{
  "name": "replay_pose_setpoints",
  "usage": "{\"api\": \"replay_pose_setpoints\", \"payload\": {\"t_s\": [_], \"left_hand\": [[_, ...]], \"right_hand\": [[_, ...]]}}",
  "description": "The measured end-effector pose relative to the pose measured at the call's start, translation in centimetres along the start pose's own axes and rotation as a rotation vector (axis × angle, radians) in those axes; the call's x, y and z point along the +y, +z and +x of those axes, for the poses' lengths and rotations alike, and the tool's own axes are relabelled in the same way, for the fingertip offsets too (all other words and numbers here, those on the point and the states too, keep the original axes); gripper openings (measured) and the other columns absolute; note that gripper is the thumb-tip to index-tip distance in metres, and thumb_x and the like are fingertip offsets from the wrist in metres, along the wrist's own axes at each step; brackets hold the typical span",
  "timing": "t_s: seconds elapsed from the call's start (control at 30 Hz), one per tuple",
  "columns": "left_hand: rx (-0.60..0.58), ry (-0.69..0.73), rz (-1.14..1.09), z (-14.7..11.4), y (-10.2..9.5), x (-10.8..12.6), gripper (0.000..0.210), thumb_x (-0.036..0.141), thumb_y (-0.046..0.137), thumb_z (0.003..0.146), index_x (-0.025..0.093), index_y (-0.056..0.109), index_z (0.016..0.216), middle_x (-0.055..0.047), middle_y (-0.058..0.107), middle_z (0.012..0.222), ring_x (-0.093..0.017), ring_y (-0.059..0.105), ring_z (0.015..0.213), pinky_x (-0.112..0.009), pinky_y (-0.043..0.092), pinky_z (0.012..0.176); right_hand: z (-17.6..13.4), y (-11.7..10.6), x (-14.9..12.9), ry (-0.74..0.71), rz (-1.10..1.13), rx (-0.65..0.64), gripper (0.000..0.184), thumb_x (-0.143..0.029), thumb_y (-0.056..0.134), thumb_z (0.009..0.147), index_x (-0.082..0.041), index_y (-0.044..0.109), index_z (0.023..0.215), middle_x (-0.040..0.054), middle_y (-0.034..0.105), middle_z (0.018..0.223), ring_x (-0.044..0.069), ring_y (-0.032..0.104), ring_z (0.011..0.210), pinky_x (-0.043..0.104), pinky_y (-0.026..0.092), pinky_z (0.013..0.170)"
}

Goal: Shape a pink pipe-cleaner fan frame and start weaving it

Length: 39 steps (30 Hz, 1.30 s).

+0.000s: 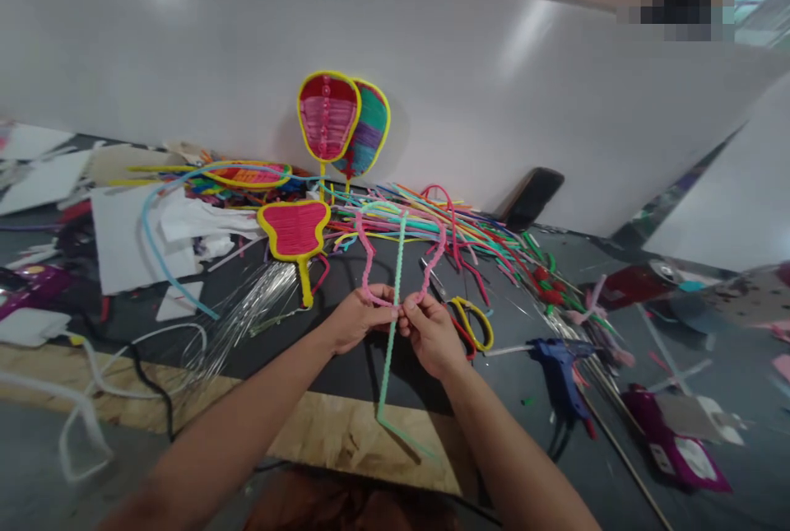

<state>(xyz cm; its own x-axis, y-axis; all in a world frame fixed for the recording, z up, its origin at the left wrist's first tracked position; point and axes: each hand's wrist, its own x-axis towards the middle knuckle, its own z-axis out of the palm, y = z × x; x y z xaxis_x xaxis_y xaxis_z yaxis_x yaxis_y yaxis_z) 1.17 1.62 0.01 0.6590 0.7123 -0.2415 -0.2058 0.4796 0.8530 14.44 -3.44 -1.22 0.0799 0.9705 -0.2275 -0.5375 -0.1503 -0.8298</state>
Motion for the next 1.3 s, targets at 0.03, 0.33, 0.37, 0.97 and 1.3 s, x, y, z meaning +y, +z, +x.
{"api": "replay_pose_setpoints", "payload": {"t_s": [0.03, 0.33, 0.37, 0.97, 1.3], "left_hand": [[-0.002, -0.003, -0.008, 0.0, 0.0, 0.0, 0.023, 0.021, 0.073, 0.064, 0.013, 0.056, 0.077, -0.002, 0.065, 0.068, -0.012, 0.063, 0.060, -0.022, 0.049, 0.060], [-0.001, 0.013, 0.062, -0.4, 0.0, 0.4, 0.019, 0.027, 0.070, 0.070, 0.014, 0.058, 0.077, -0.003, 0.065, 0.071, -0.014, 0.064, 0.067, -0.024, 0.048, 0.064], [0.011, 0.019, 0.070, -0.4, 0.1, 0.5, 0.020, 0.027, 0.070, 0.070, 0.013, 0.058, 0.078, -0.003, 0.065, 0.071, -0.014, 0.063, 0.068, -0.024, 0.048, 0.065], [-0.054, -0.044, 0.237, -0.7, 0.5, 0.2, 0.017, 0.025, 0.069, 0.068, 0.014, 0.055, 0.072, 0.003, 0.053, 0.060, -0.008, 0.048, 0.054, -0.020, 0.035, 0.053], [-0.050, -0.040, 0.236, -0.7, 0.9, 0.3, 0.019, 0.025, 0.068, 0.069, 0.015, 0.053, 0.073, 0.003, 0.053, 0.058, -0.008, 0.048, 0.053, -0.020, 0.035, 0.054]], "right_hand": [[0.0, 0.0, 0.0, 0.003, 0.013, 0.001, 0.026, -0.035, 0.075, 0.065, -0.019, 0.056, 0.071, -0.0050, 0.053, 0.059, 0.006, 0.048, 0.049, 0.017, 0.039, 0.046], [-0.1, 0.2, -0.2, 0.019, 0.099, -0.035, 0.024, -0.029, 0.077, 0.064, -0.018, 0.057, 0.072, -0.0043, 0.057, 0.061, 0.006, 0.051, 0.052, 0.017, 0.041, 0.050], [-0.1, 0.3, -0.2, 0.007, 0.125, -0.027, 0.025, -0.029, 0.078, 0.063, -0.018, 0.057, 0.072, -0.0044, 0.058, 0.060, 0.006, 0.052, 0.052, 0.017, 0.041, 0.050], [0.4, -1.7, -3.3, -0.018, 0.283, 0.091, 0.024, -0.029, 0.080, 0.058, -0.017, 0.066, 0.075, -0.0027, 0.062, 0.066, 0.002, 0.043, 0.045, 0.013, 0.033, 0.040], [0.8, -1.8, -3.0, -0.064, 0.360, 0.094, 0.022, -0.027, 0.080, 0.059, -0.018, 0.063, 0.071, -0.0042, 0.061, 0.062, 0.001, 0.041, 0.043, 0.012, 0.032, 0.040]]}}
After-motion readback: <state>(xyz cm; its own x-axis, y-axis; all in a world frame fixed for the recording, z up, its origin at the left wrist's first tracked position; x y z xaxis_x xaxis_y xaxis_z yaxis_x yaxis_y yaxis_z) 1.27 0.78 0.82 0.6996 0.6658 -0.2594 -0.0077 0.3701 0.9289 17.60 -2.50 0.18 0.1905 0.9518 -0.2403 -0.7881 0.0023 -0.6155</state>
